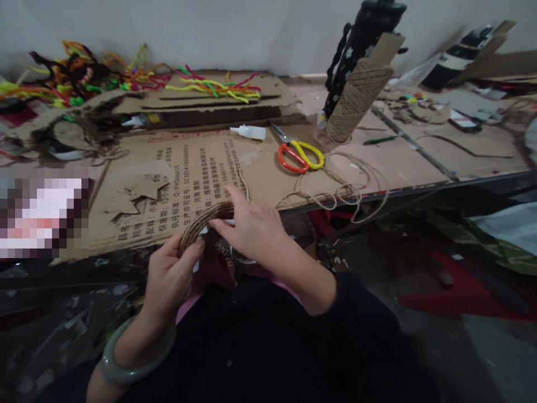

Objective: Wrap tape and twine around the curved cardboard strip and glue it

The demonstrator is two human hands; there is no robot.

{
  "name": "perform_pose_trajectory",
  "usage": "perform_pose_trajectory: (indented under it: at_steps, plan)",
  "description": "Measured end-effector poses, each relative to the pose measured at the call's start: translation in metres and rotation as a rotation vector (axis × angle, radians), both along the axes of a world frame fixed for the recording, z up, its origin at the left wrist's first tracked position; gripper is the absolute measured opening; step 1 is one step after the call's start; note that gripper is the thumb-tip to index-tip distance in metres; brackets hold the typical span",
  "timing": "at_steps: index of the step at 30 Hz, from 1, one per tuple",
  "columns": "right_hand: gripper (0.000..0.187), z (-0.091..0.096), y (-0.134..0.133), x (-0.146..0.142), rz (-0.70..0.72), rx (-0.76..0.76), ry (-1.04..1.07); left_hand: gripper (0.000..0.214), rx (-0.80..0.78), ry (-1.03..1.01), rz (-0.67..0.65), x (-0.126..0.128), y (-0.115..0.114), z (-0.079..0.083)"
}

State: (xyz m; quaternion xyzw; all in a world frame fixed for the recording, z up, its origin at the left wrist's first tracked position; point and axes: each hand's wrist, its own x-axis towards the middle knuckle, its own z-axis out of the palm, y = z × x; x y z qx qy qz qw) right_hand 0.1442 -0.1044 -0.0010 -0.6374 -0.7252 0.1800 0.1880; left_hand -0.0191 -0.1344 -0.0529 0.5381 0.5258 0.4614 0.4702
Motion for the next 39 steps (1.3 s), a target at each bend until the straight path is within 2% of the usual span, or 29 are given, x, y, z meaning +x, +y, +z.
perform_pose_trajectory:
  at_steps: [5,12,16,25,31,39]
  plan:
    - [0.038,0.003,0.003,0.003,0.06,-0.037,0.017,0.026,-0.073,-0.034,-0.05,0.0,0.0,0.004]
    - [0.034,0.011,-0.005,0.0,0.156,0.067,-0.205,0.018,-0.146,-0.007,-0.132,-0.008,0.007,0.008]
    - [0.038,0.008,-0.009,-0.003,0.155,0.09,-0.272,0.014,-0.135,0.036,-0.111,-0.005,0.007,0.008]
    - [0.046,-0.002,-0.007,0.011,0.108,0.019,-0.109,0.016,-0.086,0.061,-0.068,-0.001,0.004,0.003]
    - [0.04,-0.002,-0.008,0.015,0.04,0.017,-0.108,0.018,-0.11,0.014,-0.055,0.0,0.002,0.005]
    - [0.035,-0.004,-0.004,0.014,0.03,0.054,-0.079,0.021,-0.109,0.047,-0.033,-0.001,0.0,0.006]
